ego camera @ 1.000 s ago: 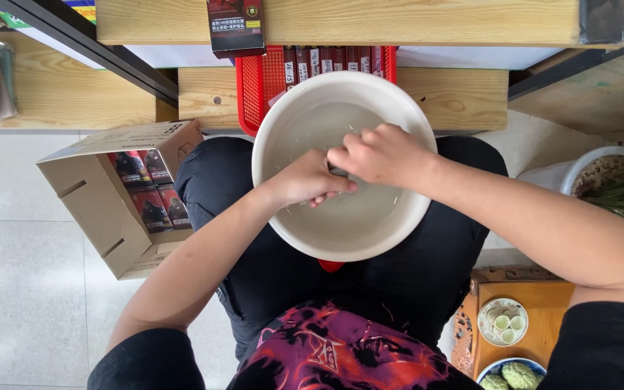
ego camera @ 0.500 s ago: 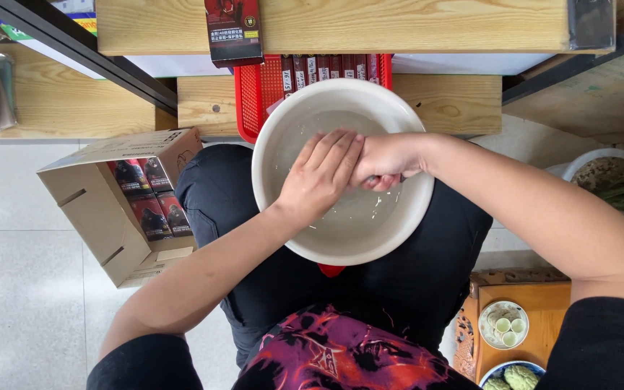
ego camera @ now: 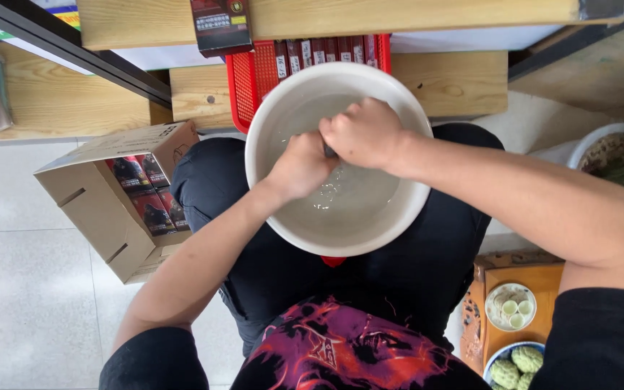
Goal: The person sits on a low stool and wipes a small red and black box with a gray cloth. They place the box into a red basket, then retrieve another box from a cardboard carton. The person dips the cloth into a white bowl of water, wrings it out, and continues wiping the boxes.
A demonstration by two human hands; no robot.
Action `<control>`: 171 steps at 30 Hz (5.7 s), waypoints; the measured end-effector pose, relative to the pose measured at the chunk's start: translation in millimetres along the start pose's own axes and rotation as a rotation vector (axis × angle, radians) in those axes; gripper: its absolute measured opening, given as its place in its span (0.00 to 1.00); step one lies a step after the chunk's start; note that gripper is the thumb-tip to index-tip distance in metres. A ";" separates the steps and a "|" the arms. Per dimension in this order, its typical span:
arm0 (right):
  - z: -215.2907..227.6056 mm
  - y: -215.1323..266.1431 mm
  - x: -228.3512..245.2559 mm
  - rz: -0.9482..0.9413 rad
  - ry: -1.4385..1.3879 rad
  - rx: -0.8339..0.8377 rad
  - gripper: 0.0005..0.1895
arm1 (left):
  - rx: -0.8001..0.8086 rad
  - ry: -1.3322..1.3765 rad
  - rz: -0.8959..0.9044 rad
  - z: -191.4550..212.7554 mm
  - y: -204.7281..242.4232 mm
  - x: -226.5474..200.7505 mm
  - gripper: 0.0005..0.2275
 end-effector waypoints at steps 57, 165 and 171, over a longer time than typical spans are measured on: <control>14.3 -8.2 -11.1 -0.607 -0.943 -0.338 0.30 | -0.249 0.933 -0.431 37.3 30.0 -17.3 0.22; -403.2 478.3 -24.4 -2.490 -1.423 -1.728 0.24 | -0.671 0.856 -0.242 78.7 -58.2 35.7 0.04; -503.0 520.8 -43.6 -2.435 -1.493 -1.780 0.25 | -0.674 1.094 -0.143 65.0 -68.7 28.7 0.06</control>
Point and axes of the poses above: each hand's wrist, its own y-axis away from the middle knuckle, its own z-axis out of the back of the hand, x = y × z, the point moved 5 cm from there along -y, towards the middle knuckle, and after that the axes turned 4 degrees about -x, right-handed, at the moved point
